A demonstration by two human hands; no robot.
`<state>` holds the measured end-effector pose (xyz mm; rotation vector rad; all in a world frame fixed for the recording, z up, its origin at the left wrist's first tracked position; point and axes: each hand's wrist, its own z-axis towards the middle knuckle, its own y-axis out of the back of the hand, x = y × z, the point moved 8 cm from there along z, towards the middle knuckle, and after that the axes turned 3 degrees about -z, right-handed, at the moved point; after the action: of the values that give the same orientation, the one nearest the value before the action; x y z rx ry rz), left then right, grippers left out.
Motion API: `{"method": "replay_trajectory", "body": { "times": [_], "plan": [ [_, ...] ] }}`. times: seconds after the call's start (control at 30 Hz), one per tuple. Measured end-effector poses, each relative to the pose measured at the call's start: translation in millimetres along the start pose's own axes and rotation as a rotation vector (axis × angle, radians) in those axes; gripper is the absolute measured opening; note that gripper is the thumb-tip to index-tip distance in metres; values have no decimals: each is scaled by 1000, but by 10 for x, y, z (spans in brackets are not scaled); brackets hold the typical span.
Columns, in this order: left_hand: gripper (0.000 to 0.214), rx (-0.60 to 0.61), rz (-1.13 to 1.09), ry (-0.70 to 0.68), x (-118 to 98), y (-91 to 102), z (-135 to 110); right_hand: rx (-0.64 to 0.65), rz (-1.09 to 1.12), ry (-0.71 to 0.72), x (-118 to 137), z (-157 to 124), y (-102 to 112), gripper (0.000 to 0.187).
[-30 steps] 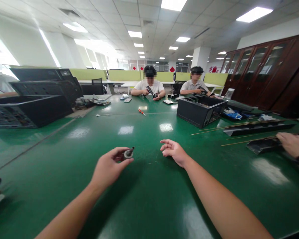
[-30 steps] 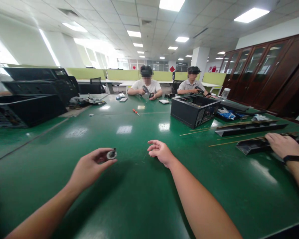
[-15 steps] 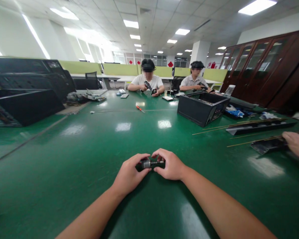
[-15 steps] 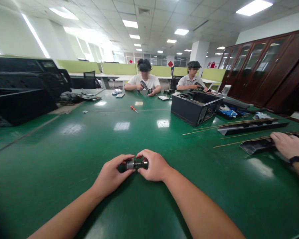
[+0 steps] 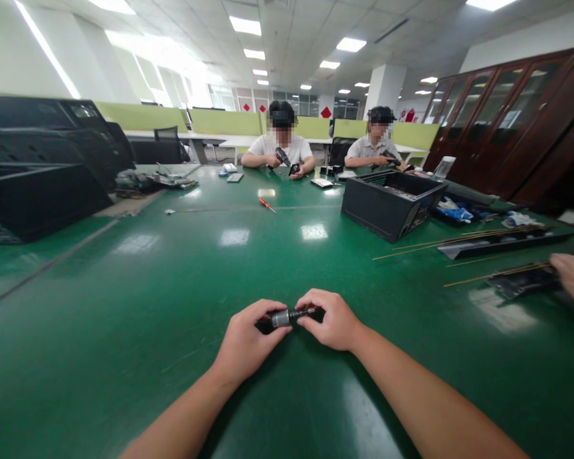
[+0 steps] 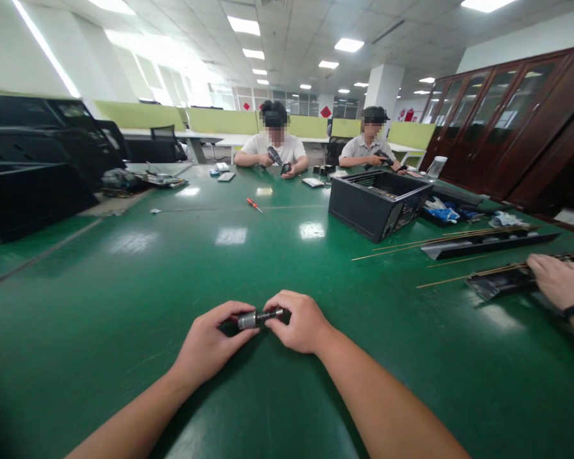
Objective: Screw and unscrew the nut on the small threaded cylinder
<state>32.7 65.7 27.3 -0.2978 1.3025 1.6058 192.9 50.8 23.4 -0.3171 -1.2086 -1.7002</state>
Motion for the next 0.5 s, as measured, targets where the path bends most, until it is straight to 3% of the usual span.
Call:
{"method": "replay_trajectory", "body": {
  "times": [0.2,0.43,0.5],
  "plan": [
    [22,-7,-29,16,19,-6,-5,22,-5,-29,-32,13,-28,10],
    [20,-1,-4,-17,-37,0,-11,39,-21,-45,-28,-33,-69,37],
    [20,0,2,-33,-53,2,-9,40,-33,-23,8,-33,-70,32]
  ]
}}
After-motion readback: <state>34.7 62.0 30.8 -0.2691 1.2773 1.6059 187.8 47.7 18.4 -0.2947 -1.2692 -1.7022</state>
